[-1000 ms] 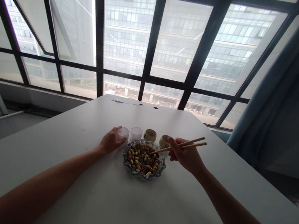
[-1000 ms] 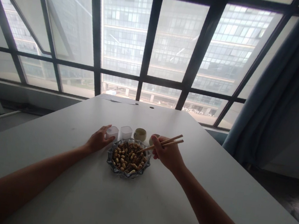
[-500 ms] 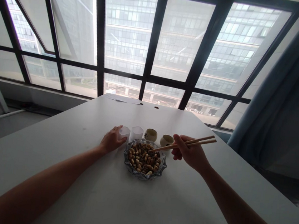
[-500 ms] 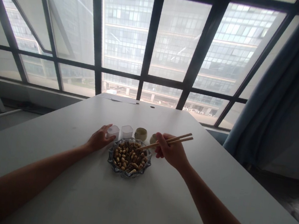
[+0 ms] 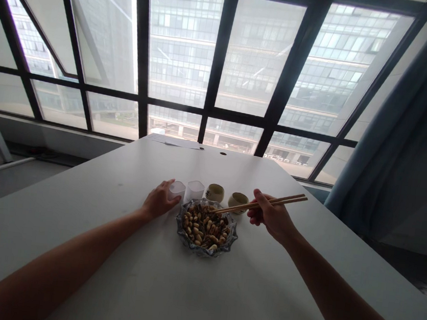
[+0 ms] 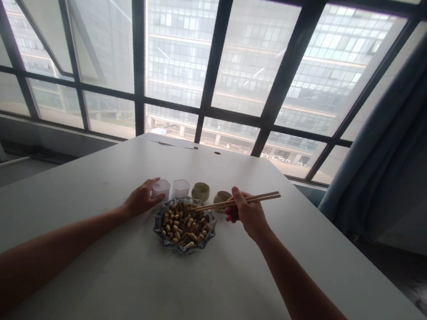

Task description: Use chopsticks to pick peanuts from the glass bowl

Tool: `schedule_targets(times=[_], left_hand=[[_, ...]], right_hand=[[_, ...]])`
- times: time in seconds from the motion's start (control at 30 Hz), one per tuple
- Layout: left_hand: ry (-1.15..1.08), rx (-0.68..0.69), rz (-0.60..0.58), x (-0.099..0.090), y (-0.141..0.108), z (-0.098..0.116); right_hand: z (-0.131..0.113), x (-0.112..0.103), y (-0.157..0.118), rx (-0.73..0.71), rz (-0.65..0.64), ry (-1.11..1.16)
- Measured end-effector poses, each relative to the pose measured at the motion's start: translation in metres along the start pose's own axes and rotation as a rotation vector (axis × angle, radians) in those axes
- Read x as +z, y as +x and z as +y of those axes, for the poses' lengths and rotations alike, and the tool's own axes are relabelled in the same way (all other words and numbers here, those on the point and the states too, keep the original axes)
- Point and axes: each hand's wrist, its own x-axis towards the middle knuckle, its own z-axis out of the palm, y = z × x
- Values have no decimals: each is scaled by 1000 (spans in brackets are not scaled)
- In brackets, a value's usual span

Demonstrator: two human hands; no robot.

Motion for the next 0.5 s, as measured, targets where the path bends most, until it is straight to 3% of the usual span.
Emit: schedule_targets(times=[0.4,0.5], left_hand=[[-5,3,-5,0,0,0],[-10,14,11,2,0,-2]], right_hand=[[-2,1,1,-20,8,-28],[-7,0,-4,-124,23,-123]])
